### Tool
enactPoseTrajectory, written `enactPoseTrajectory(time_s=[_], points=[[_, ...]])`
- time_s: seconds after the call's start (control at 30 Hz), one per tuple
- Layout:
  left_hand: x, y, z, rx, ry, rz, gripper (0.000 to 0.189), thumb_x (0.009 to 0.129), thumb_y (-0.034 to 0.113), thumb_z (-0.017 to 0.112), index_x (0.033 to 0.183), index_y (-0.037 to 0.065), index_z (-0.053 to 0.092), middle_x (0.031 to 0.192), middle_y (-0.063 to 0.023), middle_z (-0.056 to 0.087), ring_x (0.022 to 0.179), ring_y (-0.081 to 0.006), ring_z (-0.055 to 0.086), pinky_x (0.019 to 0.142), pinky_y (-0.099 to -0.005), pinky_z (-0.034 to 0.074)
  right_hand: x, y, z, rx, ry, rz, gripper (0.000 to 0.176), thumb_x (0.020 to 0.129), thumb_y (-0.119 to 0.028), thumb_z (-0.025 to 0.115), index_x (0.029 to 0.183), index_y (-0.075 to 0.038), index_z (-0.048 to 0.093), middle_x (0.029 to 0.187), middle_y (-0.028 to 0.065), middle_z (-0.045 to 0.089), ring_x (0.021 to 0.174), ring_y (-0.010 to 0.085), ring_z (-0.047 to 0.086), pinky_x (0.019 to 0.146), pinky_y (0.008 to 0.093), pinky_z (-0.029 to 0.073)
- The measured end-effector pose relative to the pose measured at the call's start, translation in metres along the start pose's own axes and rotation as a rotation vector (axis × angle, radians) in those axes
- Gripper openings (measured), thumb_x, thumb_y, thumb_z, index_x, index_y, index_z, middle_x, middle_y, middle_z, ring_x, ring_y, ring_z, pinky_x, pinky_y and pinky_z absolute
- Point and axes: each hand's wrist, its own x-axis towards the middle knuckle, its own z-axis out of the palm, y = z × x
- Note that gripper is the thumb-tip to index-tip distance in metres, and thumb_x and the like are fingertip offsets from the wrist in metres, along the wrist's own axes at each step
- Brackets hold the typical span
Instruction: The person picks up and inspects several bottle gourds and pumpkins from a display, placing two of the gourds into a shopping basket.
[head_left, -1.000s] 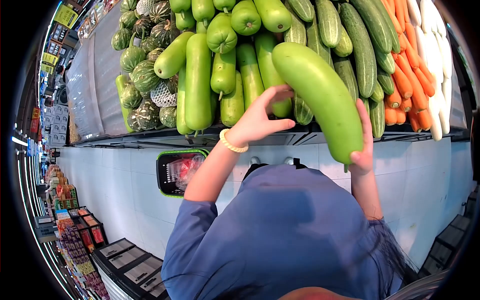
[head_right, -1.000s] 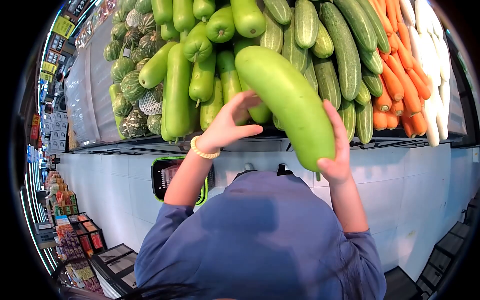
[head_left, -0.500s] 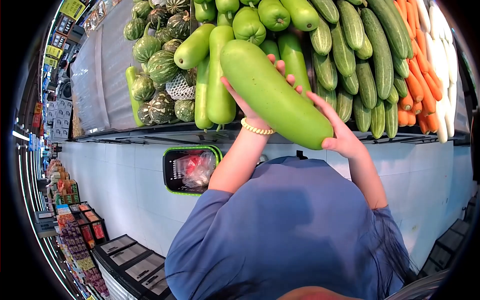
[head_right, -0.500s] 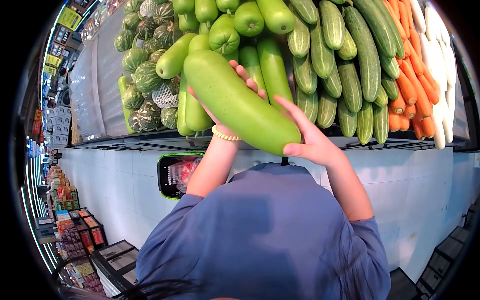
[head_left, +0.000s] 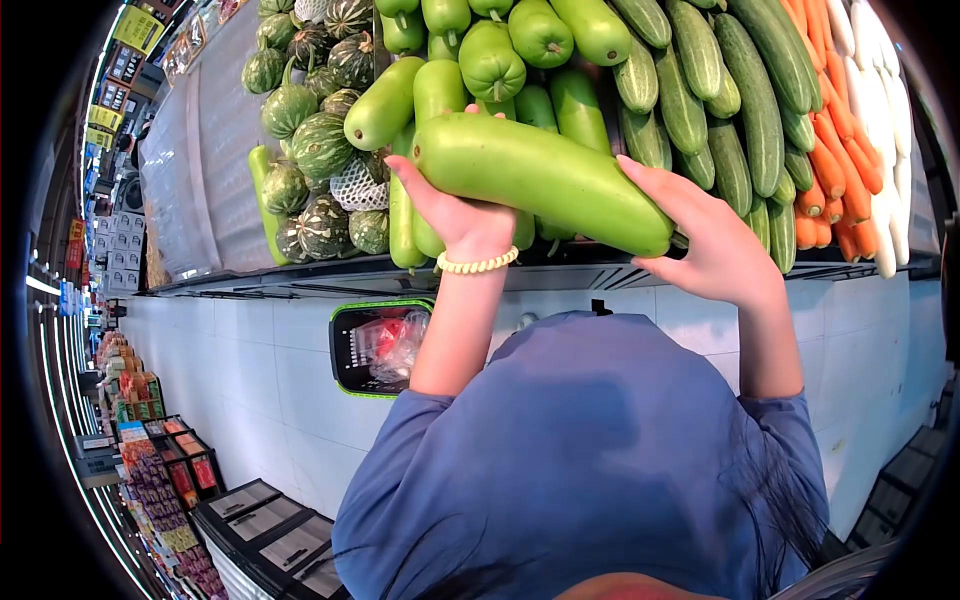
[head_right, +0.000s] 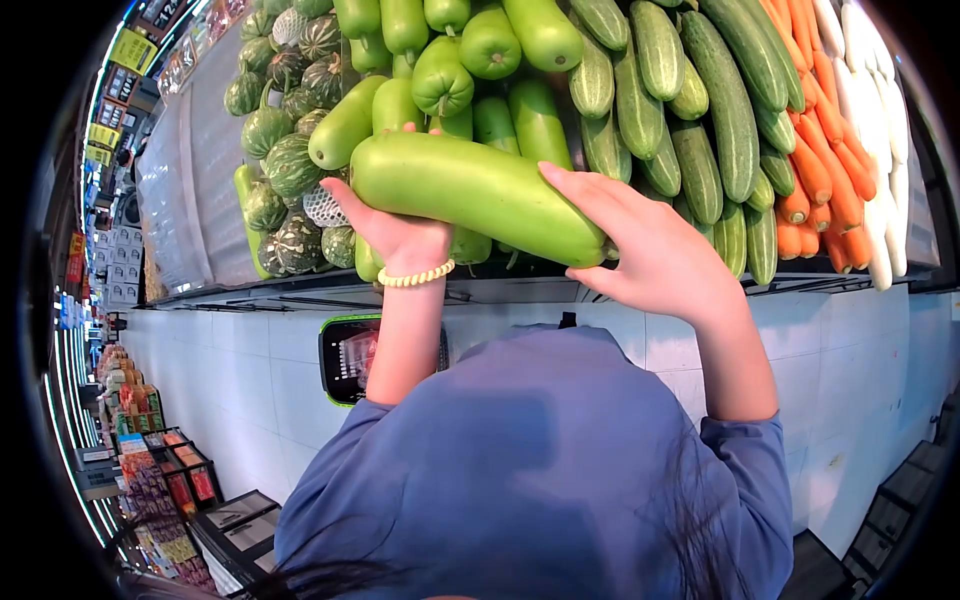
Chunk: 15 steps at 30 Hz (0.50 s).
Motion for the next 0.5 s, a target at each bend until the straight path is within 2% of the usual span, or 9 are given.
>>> enactPoseTrajectory(time_s=[0.1,0.23,0.27,0.37,0.4,0.5], points=[[-0.002,0.002,0.002,-0.096,-0.26,0.041,0.08,0.078,0.073,0.047,0.125,0.009,0.051,0.129,-0.0118,0.05,0.123,-0.0358,0.042,0.104,-0.052,0.032,0.0,0.006,0.0,-0.047,0.057,-0.029,0.079,0.069,-0.007,0.071,0.139,-0.009,0.035,0.133,0.0152,0.046,0.12,0.0318,0.048,0.098,0.036,0.042],[-0.01,0.005,0.016,0.185,-0.428,0.244,0.081,0.079,0.071,0.047,0.133,0.01,0.042,0.137,-0.0119,0.042,0.124,-0.0358,0.041,0.104,-0.0569,0.03,-0.002,0.022,0.02,0.001,0.155,-0.034,0.078,0.069,-0.007,0.071,0.138,-0.003,0.035,0.136,0.0163,0.044,0.123,0.0314,0.046,0.101,0.0359,0.039],[-0.015,0.005,0.021,0.341,-0.46,0.3,0.088,0.077,0.072,0.048,0.138,0.011,0.033,0.139,-0.0128,0.038,0.124,-0.0355,0.041,0.103,-0.0592,0.03,-0.003,0.027,0.027,0.011,0.183,-0.03,0.078,0.069,-0.007,0.071,0.138,-0.003,0.034,0.136,0.017,0.044,0.123,0.0317,0.046,0.101,0.036,0.039],[-0.022,0.006,0.025,0.504,-0.568,0.355,0.095,0.075,0.075,0.048,0.141,0.011,0.027,0.139,-0.0139,0.037,0.125,-0.0352,0.04,0.103,-0.0594,0.031,-0.008,0.032,0.041,0.051,0.252,-0.037,0.077,0.069,-0.005,0.072,0.137,-0.002,0.036,0.134,0.019,0.045,0.123,0.0332,0.046,0.101,0.0366,0.039],[-0.022,0.006,0.024,0.529,-0.605,0.362,0.1,0.072,0.077,0.05,0.143,0.011,0.022,0.14,-0.0148,0.035,0.125,-0.0348,0.041,0.103,-0.0589,0.031,-0.01,0.034,0.042,0.036,0.276,-0.062,0.077,0.068,-0.004,0.072,0.137,-0.002,0.037,0.134,0.0188,0.046,0.122,0.0335,0.047,0.1,0.0366,0.04],[-0.021,0.005,0.027,0.506,-0.627,0.325,0.102,0.071,0.077,0.051,0.143,0.011,0.021,0.142,-0.0145,0.033,0.126,-0.0362,0.039,0.104,-0.057,0.031,-0.014,0.041,0.038,-0.101,0.381,-0.173,0.075,0.065,0.001,0.071,0.134,-0.003,0.041,0.132,0.0185,0.047,0.118,0.0345,0.05,0.097,0.0375,0.043]])
